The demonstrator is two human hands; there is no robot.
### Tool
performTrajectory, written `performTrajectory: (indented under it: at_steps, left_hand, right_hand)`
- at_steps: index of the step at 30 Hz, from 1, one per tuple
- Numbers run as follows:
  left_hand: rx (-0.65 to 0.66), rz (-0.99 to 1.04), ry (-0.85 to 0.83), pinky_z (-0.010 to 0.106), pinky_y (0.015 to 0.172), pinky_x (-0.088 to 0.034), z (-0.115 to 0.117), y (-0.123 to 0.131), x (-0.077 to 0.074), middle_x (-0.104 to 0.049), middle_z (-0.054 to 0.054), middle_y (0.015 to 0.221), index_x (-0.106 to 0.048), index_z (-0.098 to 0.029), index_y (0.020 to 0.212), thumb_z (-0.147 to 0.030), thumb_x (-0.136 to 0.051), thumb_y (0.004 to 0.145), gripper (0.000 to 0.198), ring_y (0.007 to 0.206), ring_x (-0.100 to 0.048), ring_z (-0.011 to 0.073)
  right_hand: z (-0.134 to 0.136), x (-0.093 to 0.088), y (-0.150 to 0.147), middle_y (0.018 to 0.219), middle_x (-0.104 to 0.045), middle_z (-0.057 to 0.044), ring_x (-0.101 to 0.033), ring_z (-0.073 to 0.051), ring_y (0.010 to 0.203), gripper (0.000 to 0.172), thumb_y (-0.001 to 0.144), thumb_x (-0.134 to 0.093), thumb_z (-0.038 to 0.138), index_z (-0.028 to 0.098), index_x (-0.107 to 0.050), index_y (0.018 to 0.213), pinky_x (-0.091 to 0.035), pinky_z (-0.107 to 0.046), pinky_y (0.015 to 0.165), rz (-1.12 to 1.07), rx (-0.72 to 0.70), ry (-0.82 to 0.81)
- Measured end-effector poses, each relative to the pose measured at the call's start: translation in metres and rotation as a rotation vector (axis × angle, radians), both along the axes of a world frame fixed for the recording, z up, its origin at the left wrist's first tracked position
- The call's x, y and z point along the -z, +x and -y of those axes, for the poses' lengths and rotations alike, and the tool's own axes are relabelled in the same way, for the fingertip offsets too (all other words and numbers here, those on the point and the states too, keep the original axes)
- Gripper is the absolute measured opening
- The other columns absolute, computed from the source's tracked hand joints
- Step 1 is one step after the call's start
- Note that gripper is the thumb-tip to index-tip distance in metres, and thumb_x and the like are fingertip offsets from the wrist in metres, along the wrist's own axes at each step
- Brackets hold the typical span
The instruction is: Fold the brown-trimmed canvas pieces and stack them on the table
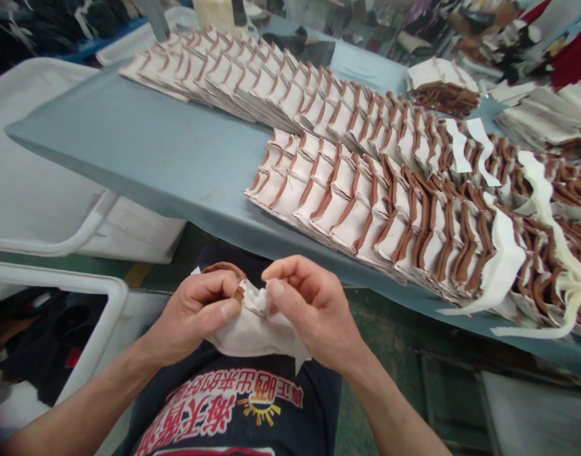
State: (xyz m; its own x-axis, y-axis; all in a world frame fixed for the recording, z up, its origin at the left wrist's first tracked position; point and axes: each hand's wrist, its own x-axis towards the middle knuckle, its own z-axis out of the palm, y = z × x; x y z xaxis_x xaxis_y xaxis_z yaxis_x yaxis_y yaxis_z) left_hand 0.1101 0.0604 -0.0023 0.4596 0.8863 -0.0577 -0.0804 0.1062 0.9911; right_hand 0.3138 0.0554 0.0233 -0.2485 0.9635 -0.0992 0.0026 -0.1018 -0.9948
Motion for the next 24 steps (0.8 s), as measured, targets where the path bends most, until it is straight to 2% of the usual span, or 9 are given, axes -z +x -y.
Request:
performTrajectory:
  at_steps: [3, 7, 9, 11, 13, 14, 18, 20, 24]
  left_hand:
    - [-0.002, -0.120, 0.106, 0.023, 0.057, -0.038, -0.002, -0.006, -0.006, -0.058, 0.000, 0.071, -0.059, -0.017, 0.072, -0.032, -0.061, 0.093, 0.026, 0.063, -0.048, 0.0116]
    - [0.058, -0.239, 0.302, 0.024, 0.066, -0.042, -0.010, -0.015, -0.016, -0.063, 0.001, 0.077, -0.062, -0.017, 0.079, -0.021, -0.051, 0.096, 0.021, 0.071, -0.055, 0.0134]
    - [0.088, -0.293, 0.365, 0.024, 0.070, -0.043, -0.016, -0.019, -0.021, -0.065, 0.001, 0.080, -0.062, -0.017, 0.082, -0.017, -0.049, 0.097, 0.020, 0.074, -0.056, 0.0134]
    - [0.120, -0.336, 0.389, 0.023, 0.072, -0.044, -0.023, -0.024, -0.025, -0.065, 0.001, 0.084, -0.062, -0.017, 0.086, -0.017, -0.048, 0.099, 0.020, 0.076, -0.056, 0.0133]
    - [0.185, -0.354, 0.383, 0.022, 0.070, -0.044, -0.031, -0.028, -0.030, -0.065, 0.001, 0.086, -0.062, -0.017, 0.089, -0.021, -0.047, 0.103, 0.021, 0.076, -0.055, 0.0131]
    - [0.231, -0.352, 0.375, 0.022, 0.069, -0.043, -0.035, -0.029, -0.033, -0.064, 0.000, 0.085, -0.063, -0.018, 0.089, -0.023, -0.047, 0.104, 0.022, 0.075, -0.055, 0.0131]
    - [0.377, -0.317, 0.388, 0.022, 0.068, -0.044, -0.049, -0.029, -0.050, -0.062, 0.000, 0.082, -0.064, -0.017, 0.089, -0.027, -0.048, 0.104, 0.024, 0.075, -0.056, 0.0141]
    - [0.386, -0.335, 0.442, 0.023, 0.069, -0.044, -0.053, -0.028, -0.061, -0.063, 0.001, 0.082, -0.064, -0.017, 0.088, -0.026, -0.049, 0.104, 0.024, 0.076, -0.056, 0.0142]
    - [0.354, -0.442, 0.498, 0.020, 0.059, -0.038, -0.057, -0.030, -0.077, -0.059, -0.003, 0.069, -0.065, -0.016, 0.082, -0.022, -0.056, 0.100, 0.022, 0.063, -0.050, 0.0102]
  right_hand:
    - [-0.001, 0.000, 0.004, 0.089, -0.074, -0.002, -0.069, -0.016, 0.079, 0.009, 0.093, -0.072, 0.025, 0.021, -0.072, 0.101, -0.055, -0.026, 0.075, 0.248, 0.088, 0.272]
    - [-0.005, 0.005, 0.004, 0.112, -0.076, -0.005, -0.070, -0.020, 0.107, 0.015, 0.093, -0.072, 0.023, 0.021, -0.072, 0.108, -0.053, -0.031, 0.097, 0.309, 0.008, 0.439]
    - [-0.009, 0.007, 0.004, 0.107, -0.077, -0.005, -0.071, -0.019, 0.102, 0.009, 0.100, -0.066, 0.027, 0.021, -0.071, 0.096, -0.054, -0.030, 0.093, 0.274, 0.010, 0.448]
    - [-0.014, 0.007, 0.005, 0.095, -0.077, -0.003, -0.071, -0.017, 0.090, 0.023, 0.105, -0.058, 0.029, 0.021, -0.068, 0.086, -0.055, -0.029, 0.085, 0.269, 0.061, 0.419]
    - [-0.019, 0.004, 0.006, 0.095, -0.077, -0.003, -0.072, -0.017, 0.089, 0.013, 0.104, -0.059, 0.027, 0.022, -0.068, 0.096, -0.056, -0.030, 0.085, 0.261, 0.110, 0.387]
    - [-0.023, 0.001, 0.006, 0.102, -0.078, -0.004, -0.073, -0.018, 0.095, 0.008, 0.102, -0.062, 0.027, 0.023, -0.067, 0.107, -0.056, -0.032, 0.090, 0.247, 0.097, 0.379]
    - [-0.040, -0.011, 0.001, 0.134, -0.071, -0.011, -0.065, -0.024, 0.127, 0.039, 0.098, -0.064, 0.031, 0.023, -0.056, 0.135, -0.049, -0.041, 0.110, 0.125, -0.200, 0.404]
    - [-0.049, -0.017, -0.002, 0.131, -0.071, -0.010, -0.066, -0.025, 0.123, 0.038, 0.095, -0.064, 0.034, 0.021, -0.060, 0.131, -0.050, -0.040, 0.107, 0.102, -0.327, 0.426]
    - [-0.059, -0.027, -0.004, 0.087, -0.068, -0.002, -0.063, -0.018, 0.078, 0.016, 0.088, -0.063, 0.033, 0.019, -0.067, 0.093, -0.053, -0.030, 0.075, 0.196, -0.396, 0.419]
